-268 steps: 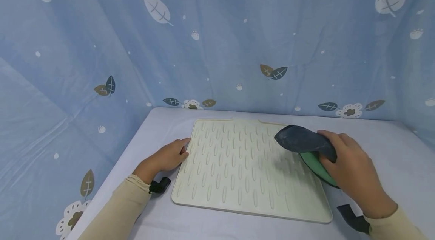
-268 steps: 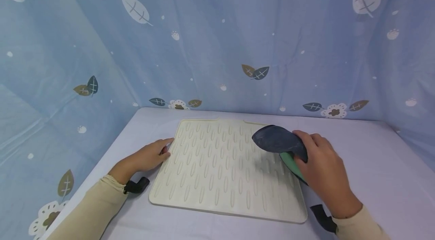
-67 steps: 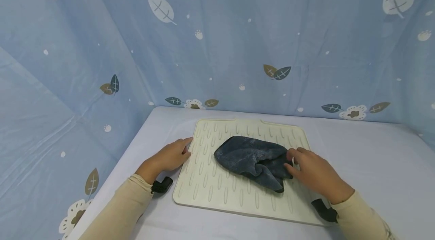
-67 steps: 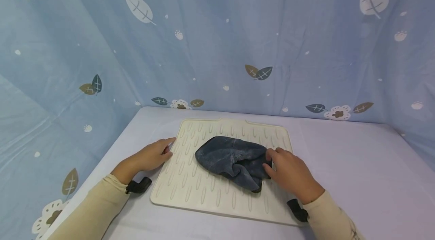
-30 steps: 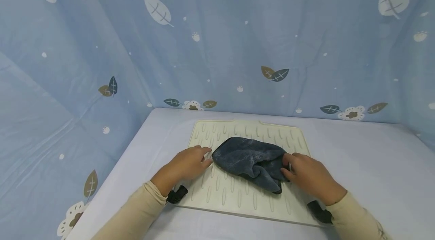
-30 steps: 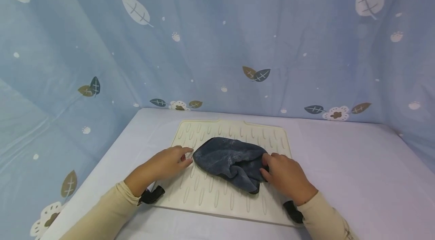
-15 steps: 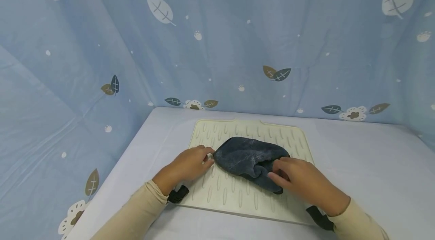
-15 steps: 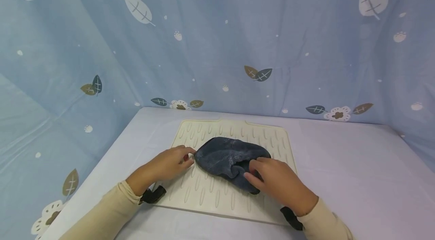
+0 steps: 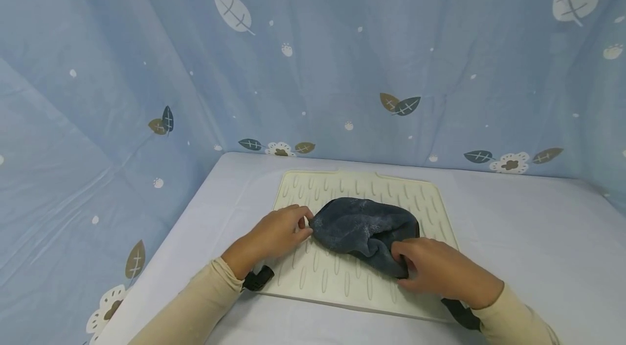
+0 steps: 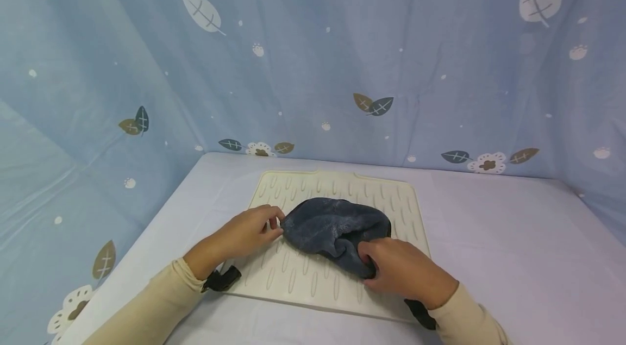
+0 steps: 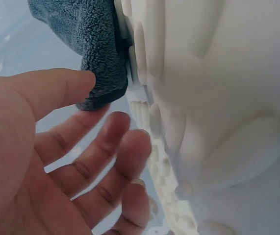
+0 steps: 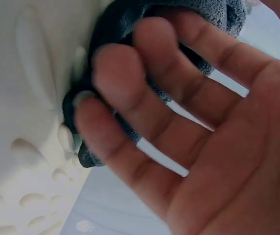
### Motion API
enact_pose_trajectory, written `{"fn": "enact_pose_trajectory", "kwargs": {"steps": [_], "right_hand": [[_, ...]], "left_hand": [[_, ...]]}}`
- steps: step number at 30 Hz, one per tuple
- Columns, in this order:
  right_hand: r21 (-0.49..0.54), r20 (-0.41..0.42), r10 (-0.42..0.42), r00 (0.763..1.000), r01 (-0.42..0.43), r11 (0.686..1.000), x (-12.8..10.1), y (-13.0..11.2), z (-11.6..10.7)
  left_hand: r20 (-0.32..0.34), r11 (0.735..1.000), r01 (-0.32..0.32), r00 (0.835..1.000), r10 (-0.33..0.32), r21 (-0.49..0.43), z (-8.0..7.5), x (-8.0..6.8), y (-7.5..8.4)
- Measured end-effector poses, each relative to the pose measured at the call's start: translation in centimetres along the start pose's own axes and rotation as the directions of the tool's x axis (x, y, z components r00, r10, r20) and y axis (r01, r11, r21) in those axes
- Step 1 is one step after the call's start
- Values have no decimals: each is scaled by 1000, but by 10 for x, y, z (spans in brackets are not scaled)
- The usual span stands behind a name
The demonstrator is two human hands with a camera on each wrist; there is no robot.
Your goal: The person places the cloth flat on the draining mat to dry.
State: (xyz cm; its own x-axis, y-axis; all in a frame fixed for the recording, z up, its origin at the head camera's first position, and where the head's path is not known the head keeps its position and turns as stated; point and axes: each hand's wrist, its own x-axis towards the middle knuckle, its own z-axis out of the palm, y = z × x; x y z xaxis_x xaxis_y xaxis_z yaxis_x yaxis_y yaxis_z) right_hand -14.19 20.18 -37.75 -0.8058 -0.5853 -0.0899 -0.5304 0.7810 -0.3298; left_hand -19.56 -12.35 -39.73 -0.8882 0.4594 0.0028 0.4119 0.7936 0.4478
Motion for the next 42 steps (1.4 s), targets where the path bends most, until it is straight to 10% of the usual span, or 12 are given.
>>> {"fn": "enact_pose_trajectory", "kwargs": {"steps": [17,30,42], "right_hand": [[-116,-174,15,985,-36,993,2,5,-1],[-163,-286,58,956,-108,981,2,5,-4],[-154,-265,37,963,-81,985,4,4,-2]], "left_hand": [[-116,993,6,993,-19,-114,-5,1,5],[-341,936,-78,939,-48,-344,-11,2,6],[-356,924,-100,934,-41,-369,-12,3,4]]}}
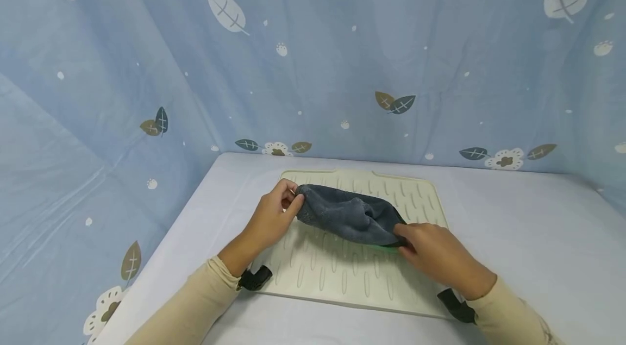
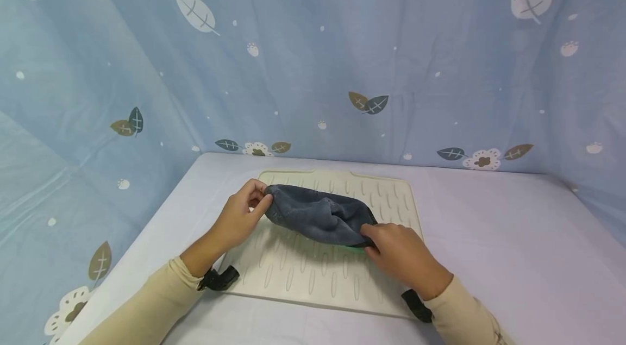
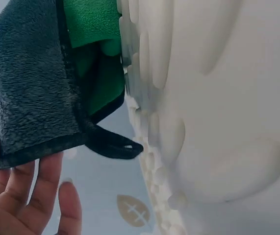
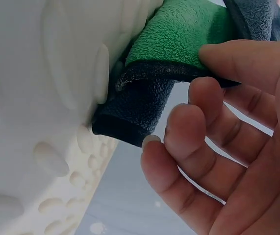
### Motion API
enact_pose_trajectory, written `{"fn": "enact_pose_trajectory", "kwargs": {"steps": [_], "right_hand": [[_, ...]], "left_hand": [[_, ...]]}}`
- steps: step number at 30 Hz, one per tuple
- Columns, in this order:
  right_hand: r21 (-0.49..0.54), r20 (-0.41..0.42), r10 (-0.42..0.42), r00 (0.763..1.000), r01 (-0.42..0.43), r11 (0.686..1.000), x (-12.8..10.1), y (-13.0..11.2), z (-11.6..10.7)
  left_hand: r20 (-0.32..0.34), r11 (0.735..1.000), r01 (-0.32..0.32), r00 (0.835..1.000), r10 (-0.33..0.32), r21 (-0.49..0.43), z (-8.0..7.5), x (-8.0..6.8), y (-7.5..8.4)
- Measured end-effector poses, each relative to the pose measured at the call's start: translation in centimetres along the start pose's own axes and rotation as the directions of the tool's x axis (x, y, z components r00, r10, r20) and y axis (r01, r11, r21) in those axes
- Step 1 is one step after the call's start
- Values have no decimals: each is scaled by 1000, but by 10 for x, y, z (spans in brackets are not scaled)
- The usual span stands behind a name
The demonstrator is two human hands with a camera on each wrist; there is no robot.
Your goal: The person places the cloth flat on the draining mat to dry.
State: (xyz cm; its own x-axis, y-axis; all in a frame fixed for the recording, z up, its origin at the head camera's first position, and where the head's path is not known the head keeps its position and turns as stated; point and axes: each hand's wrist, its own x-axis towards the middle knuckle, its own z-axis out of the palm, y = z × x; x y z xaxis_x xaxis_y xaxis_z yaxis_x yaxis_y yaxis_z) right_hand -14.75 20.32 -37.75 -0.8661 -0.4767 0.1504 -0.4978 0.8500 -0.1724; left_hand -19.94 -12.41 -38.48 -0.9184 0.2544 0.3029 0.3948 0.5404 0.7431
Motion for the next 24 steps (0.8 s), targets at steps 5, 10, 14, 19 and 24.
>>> {"fn": "enact_pose_trajectory", "kwargs": {"steps": [5,10,14,19,24], "right_hand": [[-11,-15,-18,1000,18,1000,0,1,3],[-13,-19,-34,999,34,999,0,0,4],[-23,-16,-37,999,36,999,0,0,5],[-19,-14,-37,999,36,999,0,1,6],[-10,-3,-22,1000,22,1000,0,2,8]], "left_hand": [[-16,1000,-26,1000,26,4,0,1,-1],[-12,1000,-31,999,31,0,-1,0,-1],[-18,999,-39,999,40,21,-1,0,-1],[-24,998,-39,999,40,47,-2,0,1],[-1,995,-21,1000,21,101,-5,1,0]]}}
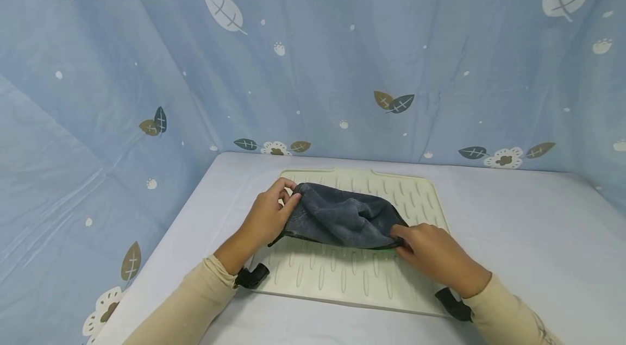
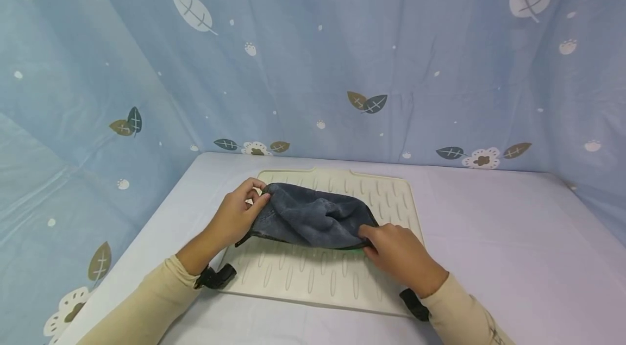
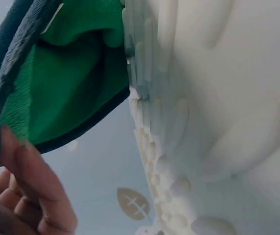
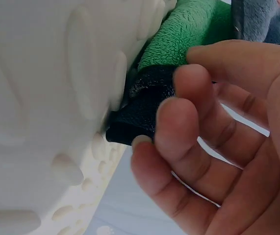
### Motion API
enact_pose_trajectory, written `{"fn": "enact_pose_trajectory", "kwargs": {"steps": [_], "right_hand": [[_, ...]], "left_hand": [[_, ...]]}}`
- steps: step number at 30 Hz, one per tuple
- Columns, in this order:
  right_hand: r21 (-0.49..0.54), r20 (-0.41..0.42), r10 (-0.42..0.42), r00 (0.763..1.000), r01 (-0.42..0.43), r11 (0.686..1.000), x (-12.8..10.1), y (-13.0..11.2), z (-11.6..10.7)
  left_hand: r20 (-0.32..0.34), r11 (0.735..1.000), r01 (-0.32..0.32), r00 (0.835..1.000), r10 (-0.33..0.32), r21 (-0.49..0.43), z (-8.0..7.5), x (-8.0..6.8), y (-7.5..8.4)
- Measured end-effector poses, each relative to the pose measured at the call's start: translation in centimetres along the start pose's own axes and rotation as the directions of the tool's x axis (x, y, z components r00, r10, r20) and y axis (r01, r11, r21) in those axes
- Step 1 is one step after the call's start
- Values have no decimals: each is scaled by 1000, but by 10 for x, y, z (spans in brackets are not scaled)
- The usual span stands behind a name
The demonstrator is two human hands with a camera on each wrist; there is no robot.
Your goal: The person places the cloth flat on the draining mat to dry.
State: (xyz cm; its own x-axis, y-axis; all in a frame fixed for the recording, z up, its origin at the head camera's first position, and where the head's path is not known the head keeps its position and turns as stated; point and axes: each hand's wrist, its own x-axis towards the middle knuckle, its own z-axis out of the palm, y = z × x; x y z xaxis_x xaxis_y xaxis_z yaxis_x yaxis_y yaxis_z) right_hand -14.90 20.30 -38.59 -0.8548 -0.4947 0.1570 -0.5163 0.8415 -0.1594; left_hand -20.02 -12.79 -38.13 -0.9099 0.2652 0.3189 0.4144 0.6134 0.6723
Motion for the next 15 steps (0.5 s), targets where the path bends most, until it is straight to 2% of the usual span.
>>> {"fn": "enact_pose_trajectory", "kwargs": {"steps": [6,15], "right_hand": [[16,44,44,998,-45,999,1,1,2],[29,65,55,996,-57,998,0,3,4]], "left_hand": [[64,995,35,997,-41,92,-1,1,-6],[154,979,117,978,-143,164,0,2,-16]]}}
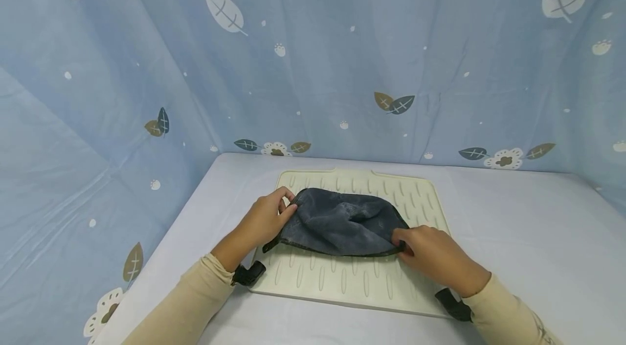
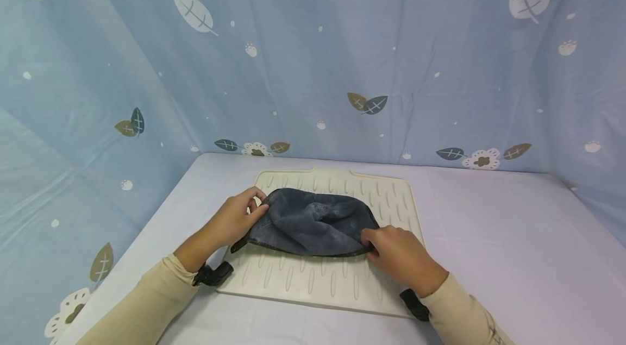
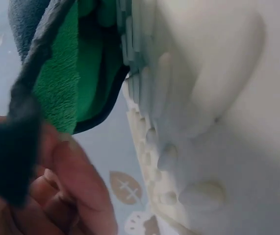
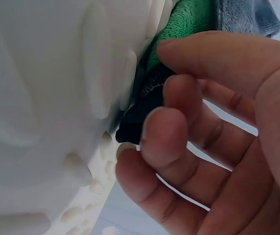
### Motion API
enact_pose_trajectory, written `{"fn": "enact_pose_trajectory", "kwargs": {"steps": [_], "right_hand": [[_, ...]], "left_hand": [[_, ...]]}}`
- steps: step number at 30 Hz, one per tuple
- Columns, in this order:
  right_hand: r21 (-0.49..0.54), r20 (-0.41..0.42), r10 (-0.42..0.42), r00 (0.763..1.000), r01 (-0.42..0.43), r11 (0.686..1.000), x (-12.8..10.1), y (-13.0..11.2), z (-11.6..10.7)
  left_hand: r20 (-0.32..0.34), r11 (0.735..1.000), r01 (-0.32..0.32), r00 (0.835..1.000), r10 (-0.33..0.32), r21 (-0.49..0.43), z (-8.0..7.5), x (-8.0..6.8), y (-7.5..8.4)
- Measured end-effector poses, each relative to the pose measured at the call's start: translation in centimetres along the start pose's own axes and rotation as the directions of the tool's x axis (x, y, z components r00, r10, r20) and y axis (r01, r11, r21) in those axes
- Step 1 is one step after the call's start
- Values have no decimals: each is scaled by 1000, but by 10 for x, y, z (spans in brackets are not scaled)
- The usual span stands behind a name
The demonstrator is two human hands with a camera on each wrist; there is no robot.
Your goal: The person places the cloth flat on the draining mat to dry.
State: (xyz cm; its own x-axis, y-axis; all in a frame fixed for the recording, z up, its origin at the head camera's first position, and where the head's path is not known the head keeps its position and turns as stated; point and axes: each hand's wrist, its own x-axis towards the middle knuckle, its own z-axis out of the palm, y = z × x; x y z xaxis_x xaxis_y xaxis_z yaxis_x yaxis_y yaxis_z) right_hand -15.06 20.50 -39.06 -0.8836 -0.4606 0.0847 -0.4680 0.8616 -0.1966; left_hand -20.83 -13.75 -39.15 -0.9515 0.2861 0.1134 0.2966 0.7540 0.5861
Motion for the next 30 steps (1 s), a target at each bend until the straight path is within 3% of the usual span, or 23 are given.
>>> {"fn": "enact_pose_trajectory", "kwargs": {"steps": [13,20,30], "right_hand": [[-27,-1,-11,1000,11,1000,-2,4,-1],[-15,-17,-13,1000,12,1000,-2,2,-9],[-14,-13,-7,1000,7,1000,-4,1,-12]], "left_hand": [[100,996,82,992,-83,19,0,1,-8],[95,992,111,989,-116,61,-3,1,-13],[101,993,95,990,-101,66,1,1,-14]]}}
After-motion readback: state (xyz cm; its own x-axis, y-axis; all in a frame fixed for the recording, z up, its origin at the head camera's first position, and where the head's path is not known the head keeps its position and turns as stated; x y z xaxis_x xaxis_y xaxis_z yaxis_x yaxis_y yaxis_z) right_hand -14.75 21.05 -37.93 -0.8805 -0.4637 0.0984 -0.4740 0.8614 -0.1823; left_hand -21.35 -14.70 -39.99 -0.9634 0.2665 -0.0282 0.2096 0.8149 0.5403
